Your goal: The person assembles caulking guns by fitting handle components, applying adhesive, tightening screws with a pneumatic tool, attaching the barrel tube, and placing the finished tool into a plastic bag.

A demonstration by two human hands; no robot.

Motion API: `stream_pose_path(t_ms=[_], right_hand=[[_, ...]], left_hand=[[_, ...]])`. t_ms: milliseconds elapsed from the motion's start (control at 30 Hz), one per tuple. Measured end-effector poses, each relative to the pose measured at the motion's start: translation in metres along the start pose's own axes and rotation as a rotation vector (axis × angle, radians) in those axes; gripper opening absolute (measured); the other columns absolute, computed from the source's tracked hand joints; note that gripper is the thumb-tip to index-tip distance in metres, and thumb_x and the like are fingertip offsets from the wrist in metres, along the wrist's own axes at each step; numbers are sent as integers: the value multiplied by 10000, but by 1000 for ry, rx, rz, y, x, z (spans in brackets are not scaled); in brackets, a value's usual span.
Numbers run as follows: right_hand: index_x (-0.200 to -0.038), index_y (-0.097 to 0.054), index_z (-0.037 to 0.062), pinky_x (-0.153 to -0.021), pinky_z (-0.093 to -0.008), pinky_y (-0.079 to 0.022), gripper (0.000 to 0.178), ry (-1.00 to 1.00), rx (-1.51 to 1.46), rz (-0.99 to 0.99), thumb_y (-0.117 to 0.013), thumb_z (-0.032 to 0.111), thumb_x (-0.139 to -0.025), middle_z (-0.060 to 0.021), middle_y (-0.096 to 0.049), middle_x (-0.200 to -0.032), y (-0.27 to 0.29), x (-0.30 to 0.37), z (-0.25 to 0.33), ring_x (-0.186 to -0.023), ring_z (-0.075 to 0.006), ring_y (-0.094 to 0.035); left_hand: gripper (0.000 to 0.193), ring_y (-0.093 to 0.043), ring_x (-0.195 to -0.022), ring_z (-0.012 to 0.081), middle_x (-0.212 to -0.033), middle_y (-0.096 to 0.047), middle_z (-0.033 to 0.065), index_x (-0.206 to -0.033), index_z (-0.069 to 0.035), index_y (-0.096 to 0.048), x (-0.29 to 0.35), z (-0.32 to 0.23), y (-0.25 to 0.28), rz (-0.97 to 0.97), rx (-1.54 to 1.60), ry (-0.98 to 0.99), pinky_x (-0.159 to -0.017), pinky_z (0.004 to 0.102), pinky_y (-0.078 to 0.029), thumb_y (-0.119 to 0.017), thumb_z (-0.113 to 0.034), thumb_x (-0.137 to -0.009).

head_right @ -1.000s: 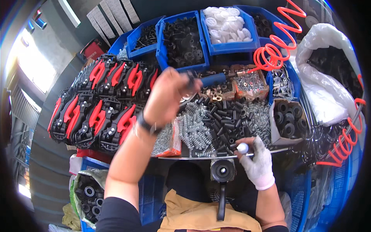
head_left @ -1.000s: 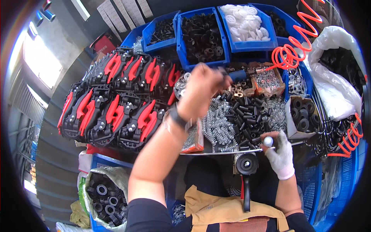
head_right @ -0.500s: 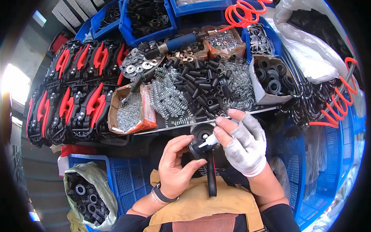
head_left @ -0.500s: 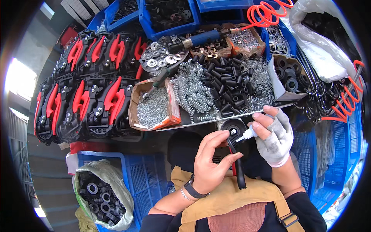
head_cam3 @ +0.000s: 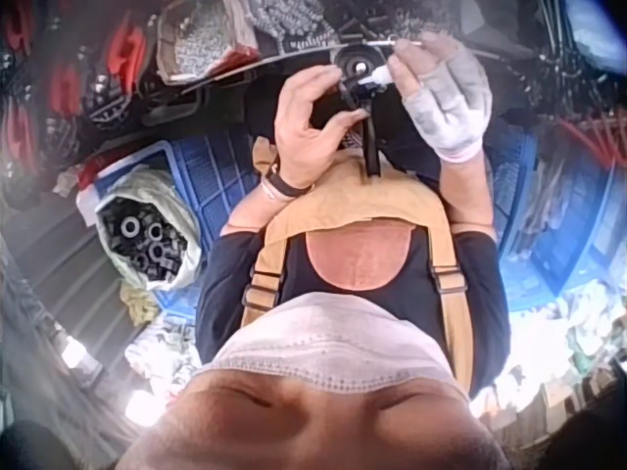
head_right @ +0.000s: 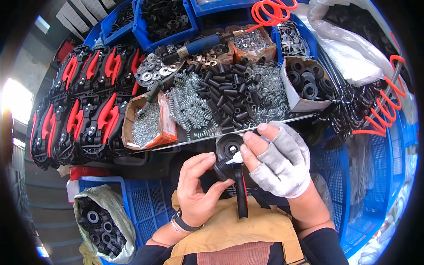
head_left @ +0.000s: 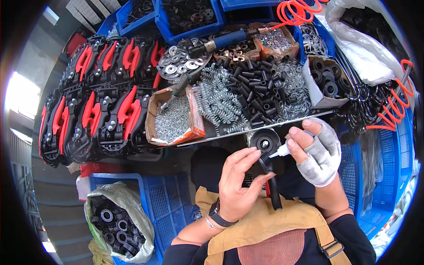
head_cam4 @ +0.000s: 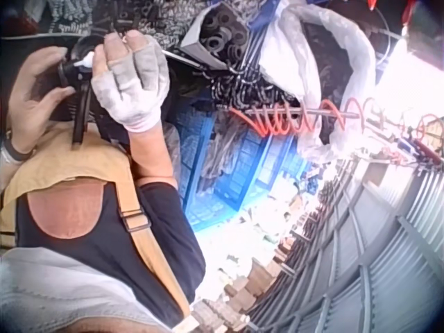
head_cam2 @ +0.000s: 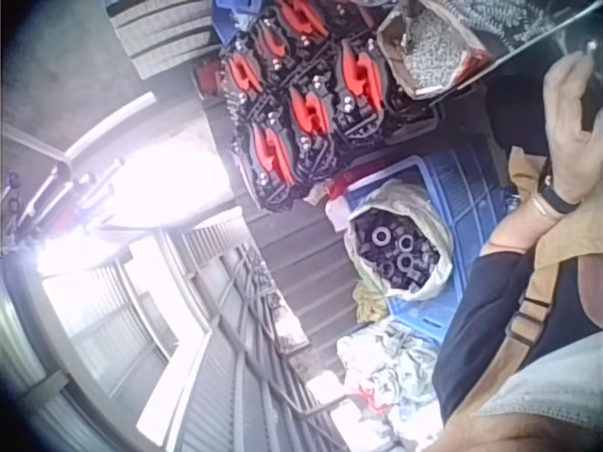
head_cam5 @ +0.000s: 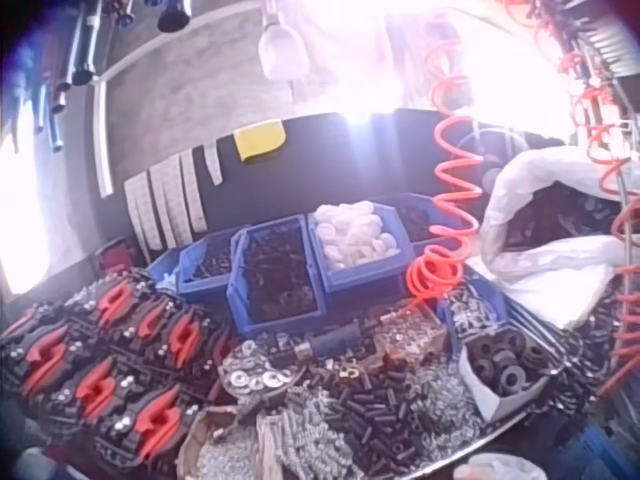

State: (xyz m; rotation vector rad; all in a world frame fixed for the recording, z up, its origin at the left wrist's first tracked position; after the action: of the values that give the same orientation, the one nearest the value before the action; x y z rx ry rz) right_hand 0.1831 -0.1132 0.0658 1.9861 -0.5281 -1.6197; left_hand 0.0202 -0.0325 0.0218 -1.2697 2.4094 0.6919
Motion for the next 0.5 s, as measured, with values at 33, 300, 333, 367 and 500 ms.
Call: stream_pose_path(t_ms=[33, 300, 333, 367, 500], right_hand=[[-881, -633, 86, -730, -397, -545, 211, -1, 0, 0, -683, 53, -678, -53, -629, -1013, 0, -1, 2, -970, -260, -581], [-872, -634, 91, -738, -393, -542, 212, 16, 4, 34, -679, 64, -667, -49, -626, -1009, 5, -4, 5, -981, -253, -575], [-871, -635, 92, -734, -392, -543, 213, 15, 9, 40, -680, 63, -665, -48, -626, -1008, 6, -4, 5, -978, -253, -576], [-871, -635, 92, -734, -392, -543, 213, 13, 11, 40, -680, 63, -665, -48, -626, -1008, 6, -4, 5, -978, -253, -576], [-867, -635, 99, -726, -391, -545, 209, 24, 23, 17, -683, 59, -668, -44, -627, -1003, 6, -2, 3, -977, -251, -576]], left_hand=[[534, -570, -1007, 283, -1129, -568, 151, -1130, -6, -587, 0, -1, 1, 1, 0, 0, -844, 340, -472, -767, 35, -629], [552, -563, -1020, 257, -1129, -560, 146, -1109, -23, -575, 1, -1, 2, 16, -49, -47, -868, 335, -458, -792, 28, -604], [552, -563, -1020, 257, -1129, -560, 146, -1109, -23, -575, 1, -2, 2, 18, -49, -47, -868, 335, -458, -792, 28, -604], [558, -562, -1022, 259, -1134, -557, 147, -1112, -24, -574, 1, -3, 3, 19, -46, -53, -868, 336, -458, -791, 29, -601], [520, -566, -1015, 238, -1140, -552, 138, -1132, -12, -548, 1, -4, 4, 40, -83, -64, -872, 320, -457, -765, 33, -662]])
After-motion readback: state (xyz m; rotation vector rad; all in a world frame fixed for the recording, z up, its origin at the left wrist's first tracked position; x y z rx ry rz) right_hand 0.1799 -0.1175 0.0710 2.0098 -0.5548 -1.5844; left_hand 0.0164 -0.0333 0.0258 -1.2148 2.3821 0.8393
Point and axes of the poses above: each hand's wrist, its own x-axis away from the middle knuckle, its own y-axis out of the back of the hand, z = x × y, the point moved 2 cm from there along -x, towards the middle knuckle
